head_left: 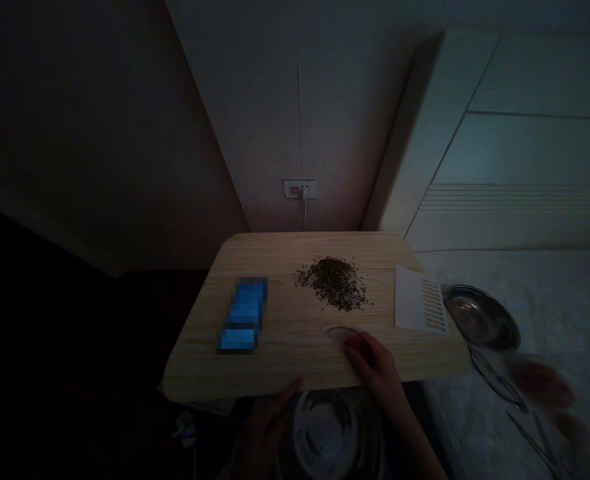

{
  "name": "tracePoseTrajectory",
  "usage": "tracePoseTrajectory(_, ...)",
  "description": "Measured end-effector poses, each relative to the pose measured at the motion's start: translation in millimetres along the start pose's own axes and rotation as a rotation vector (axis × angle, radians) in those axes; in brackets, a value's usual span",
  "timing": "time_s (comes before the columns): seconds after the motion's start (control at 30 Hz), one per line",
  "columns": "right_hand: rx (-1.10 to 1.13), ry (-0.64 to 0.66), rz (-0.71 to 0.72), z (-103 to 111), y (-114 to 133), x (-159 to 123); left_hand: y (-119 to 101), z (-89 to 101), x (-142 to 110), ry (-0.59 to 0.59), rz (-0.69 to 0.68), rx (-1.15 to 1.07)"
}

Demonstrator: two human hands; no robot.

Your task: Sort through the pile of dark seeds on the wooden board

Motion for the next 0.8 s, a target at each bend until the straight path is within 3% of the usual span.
tracePoseTrajectory(0.27, -0.011, 0.000, 0.002, 0.7, 0.6, 1.5, 6.5, -2.0, 1.0, 0.004, -0.014, 0.012)
tracePoseTrajectory(0.57, -0.020, -0.085, 0.039, -5.2, 4.4, 6.8, -6.1, -0.5, -0.2, -0.012, -0.008, -0.005)
tracePoseTrajectory(0.8, -0.228, -0.082, 0.118, -9.3, 7.9, 27.2, -6.2, -1.0, 0.3, -0.014, -0.039, 0.014)
Point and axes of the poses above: each hand's wrist, its own x-axis towards the middle knuckle, its own z-axis out of the back of the hand, y = z × x, the point moved 2 cm from there along x, towards the middle knuckle, and after that the axes turned 9 degrees about y, right-handed, at the moved point
